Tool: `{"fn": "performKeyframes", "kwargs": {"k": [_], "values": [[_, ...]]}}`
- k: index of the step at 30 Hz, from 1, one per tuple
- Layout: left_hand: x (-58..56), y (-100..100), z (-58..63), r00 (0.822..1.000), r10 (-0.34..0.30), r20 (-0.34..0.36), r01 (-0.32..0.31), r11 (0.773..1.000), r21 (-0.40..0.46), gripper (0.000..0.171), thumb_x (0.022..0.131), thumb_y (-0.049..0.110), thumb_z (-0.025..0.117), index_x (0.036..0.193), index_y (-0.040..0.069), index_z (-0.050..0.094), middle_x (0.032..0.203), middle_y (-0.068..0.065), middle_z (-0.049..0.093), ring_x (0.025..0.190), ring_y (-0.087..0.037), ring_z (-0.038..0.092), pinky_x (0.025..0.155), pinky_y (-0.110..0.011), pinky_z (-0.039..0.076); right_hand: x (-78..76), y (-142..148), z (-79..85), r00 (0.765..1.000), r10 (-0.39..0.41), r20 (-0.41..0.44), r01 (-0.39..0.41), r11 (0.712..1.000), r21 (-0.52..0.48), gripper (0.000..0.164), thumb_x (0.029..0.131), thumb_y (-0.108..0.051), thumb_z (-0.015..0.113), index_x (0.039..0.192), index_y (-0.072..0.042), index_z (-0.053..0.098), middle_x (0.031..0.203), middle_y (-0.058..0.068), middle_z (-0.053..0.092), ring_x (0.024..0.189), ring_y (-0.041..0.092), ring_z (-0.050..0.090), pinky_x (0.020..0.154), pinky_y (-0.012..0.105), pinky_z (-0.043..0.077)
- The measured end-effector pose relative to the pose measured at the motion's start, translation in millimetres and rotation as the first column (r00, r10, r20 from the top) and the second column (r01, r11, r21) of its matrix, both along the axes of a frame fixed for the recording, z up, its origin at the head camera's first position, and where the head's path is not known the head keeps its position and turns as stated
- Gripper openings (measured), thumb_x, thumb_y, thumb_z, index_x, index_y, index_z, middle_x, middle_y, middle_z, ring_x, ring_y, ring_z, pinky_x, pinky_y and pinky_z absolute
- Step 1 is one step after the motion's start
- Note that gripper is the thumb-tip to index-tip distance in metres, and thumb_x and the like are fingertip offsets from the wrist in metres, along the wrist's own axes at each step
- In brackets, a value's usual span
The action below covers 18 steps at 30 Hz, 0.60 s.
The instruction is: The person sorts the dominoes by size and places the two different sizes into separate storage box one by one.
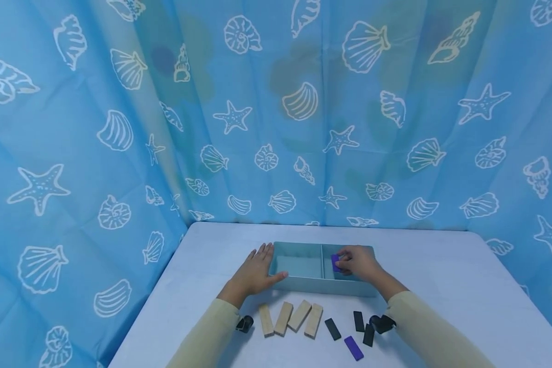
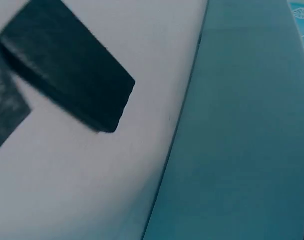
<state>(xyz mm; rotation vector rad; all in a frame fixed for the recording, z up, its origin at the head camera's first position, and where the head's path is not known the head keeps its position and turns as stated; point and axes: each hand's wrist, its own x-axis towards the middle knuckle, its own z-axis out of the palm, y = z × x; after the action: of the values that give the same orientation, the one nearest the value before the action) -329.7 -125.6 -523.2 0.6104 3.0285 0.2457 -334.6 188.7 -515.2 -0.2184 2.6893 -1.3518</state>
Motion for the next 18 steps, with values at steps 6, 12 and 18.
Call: {"fn": "performKeyframes", "kwargs": {"k": [6, 12, 18], "values": [[-1.4, 2, 1.2, 1.000, 0.005, 0.008, -0.005, 1.000, -0.010, 0.096, 0.092, 0.071, 0.040, 0.155, 0.004, 0.016, 0.161, -0.009, 0.015, 0.147, -0.024, 0.009, 0.117, -0.042, 0.009, -11.5, -7, -1.1, 0.999, 0.004, 0.049, -0.006, 0.998, 0.056, 0.033, 0.091, -0.005, 0.067, 0.121, 0.006, 0.061, 0.089, 0.007, 0.065, 0.077, 0.017, 0.068, 0.068, 0.034, 0.057], [-2.5, 1, 4.5, 1.000, 0.012, 0.015, -0.012, 1.000, -0.004, 0.096, 0.092, 0.070, 0.040, 0.155, 0.003, 0.013, 0.161, -0.010, 0.013, 0.147, -0.024, 0.007, 0.117, -0.043, 0.010, -24.7, -11, -2.2, 0.998, 0.002, 0.069, -0.010, 0.992, 0.122, 0.032, 0.090, -0.006, 0.066, 0.120, 0.005, 0.062, 0.090, 0.008, 0.066, 0.077, 0.017, 0.066, 0.070, 0.035, 0.057], [-3.3, 0, 2.2, 1.000, 0.004, 0.012, -0.005, 1.000, 0.019, 0.097, 0.092, 0.070, 0.040, 0.156, 0.002, 0.009, 0.161, -0.012, 0.009, 0.147, -0.026, 0.006, 0.117, -0.044, 0.010, -27.7, -15, -8.8, 0.988, -0.019, 0.155, 0.010, 0.998, 0.057, 0.030, 0.091, -0.003, 0.064, 0.119, 0.009, 0.061, 0.086, 0.010, 0.065, 0.071, 0.019, 0.066, 0.065, 0.032, 0.056]]}}
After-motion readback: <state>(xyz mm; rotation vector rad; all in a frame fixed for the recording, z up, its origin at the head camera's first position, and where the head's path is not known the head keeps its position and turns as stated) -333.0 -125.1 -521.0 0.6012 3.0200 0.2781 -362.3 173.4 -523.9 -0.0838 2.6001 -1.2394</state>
